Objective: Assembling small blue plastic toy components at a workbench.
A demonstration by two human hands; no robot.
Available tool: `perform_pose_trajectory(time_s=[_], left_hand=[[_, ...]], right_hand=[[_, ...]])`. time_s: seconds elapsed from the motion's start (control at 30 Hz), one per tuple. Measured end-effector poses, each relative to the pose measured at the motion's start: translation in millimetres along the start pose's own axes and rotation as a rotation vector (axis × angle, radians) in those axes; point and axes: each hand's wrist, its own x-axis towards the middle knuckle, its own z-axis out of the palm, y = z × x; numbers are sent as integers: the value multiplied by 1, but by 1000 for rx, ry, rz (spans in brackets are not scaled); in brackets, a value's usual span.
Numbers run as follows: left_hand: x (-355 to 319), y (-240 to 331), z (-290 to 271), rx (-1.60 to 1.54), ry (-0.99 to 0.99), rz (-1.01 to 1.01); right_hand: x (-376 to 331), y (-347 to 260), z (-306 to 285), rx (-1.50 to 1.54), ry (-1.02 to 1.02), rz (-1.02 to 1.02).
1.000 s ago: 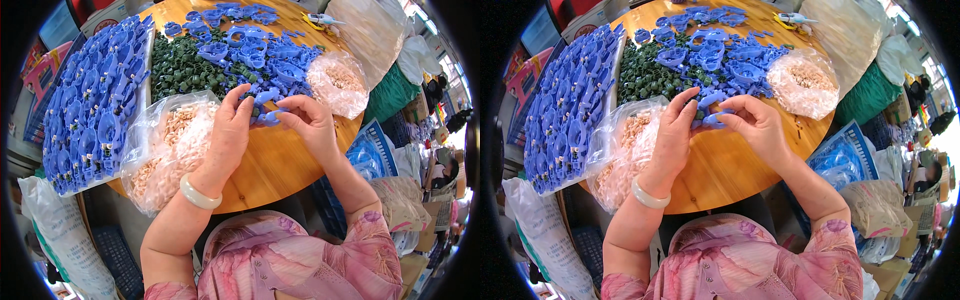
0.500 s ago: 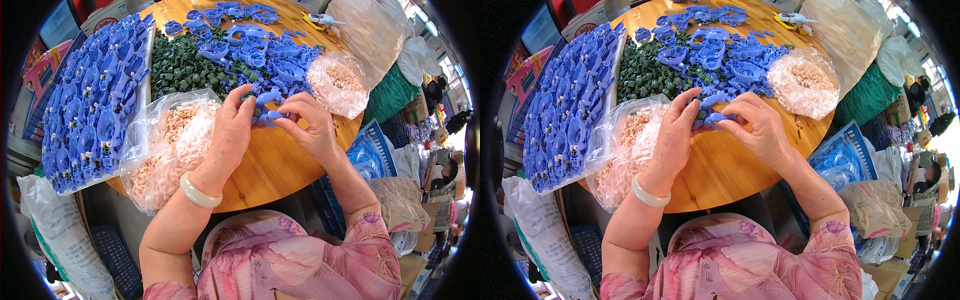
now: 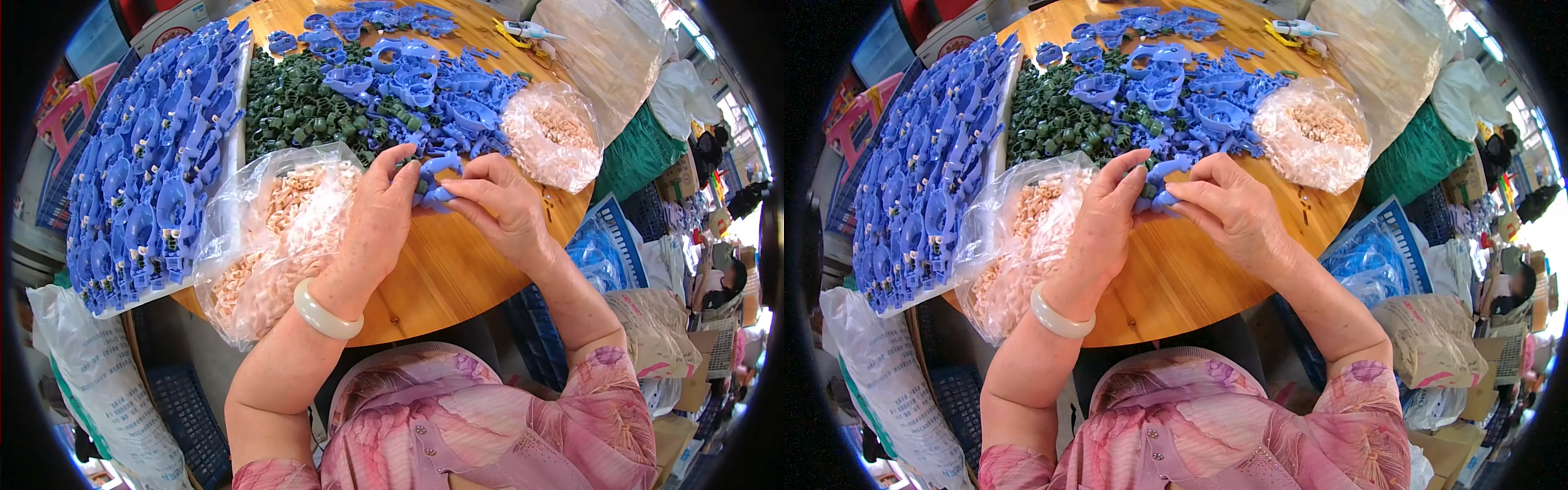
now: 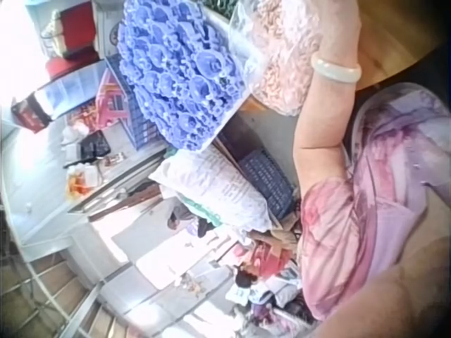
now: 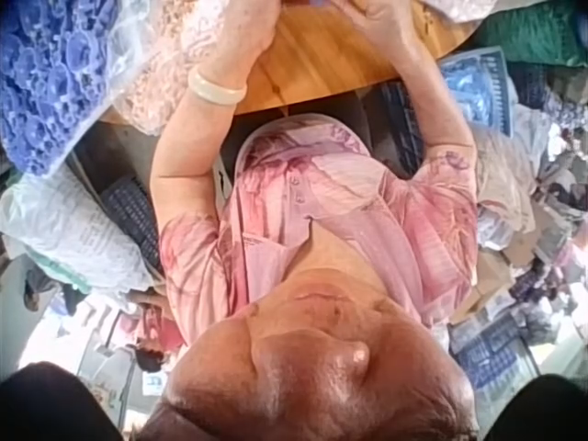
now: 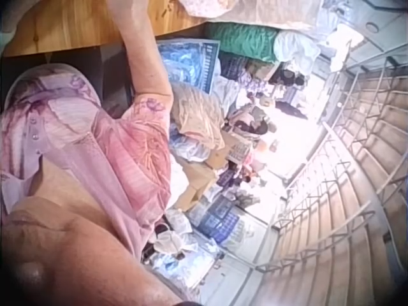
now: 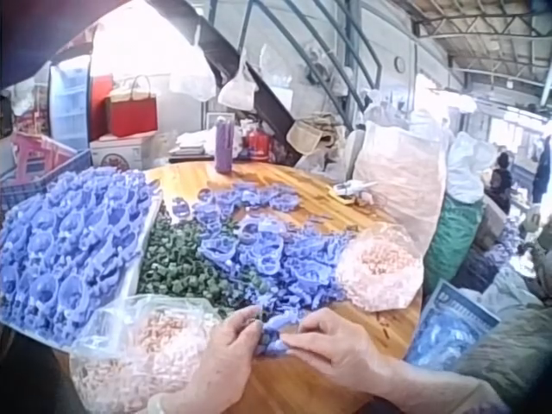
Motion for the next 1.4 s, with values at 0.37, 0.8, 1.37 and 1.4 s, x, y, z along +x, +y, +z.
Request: perform_pose_trajectory(time_s=[0.37, 0.8, 1.37, 1.4], left_hand=[[1, -6, -1, 198, 15, 7], [5, -6, -3, 301, 11, 64], [7, -13, -5, 349, -20, 119], [7, -10, -4, 351, -18, 119]], right_hand=[[-8, 0, 4, 18, -47, 96], [-1, 1, -3, -150, -31, -68], [-5, 1, -4, -133, -8, -100], [-5, 1, -6, -99, 24, -78]])
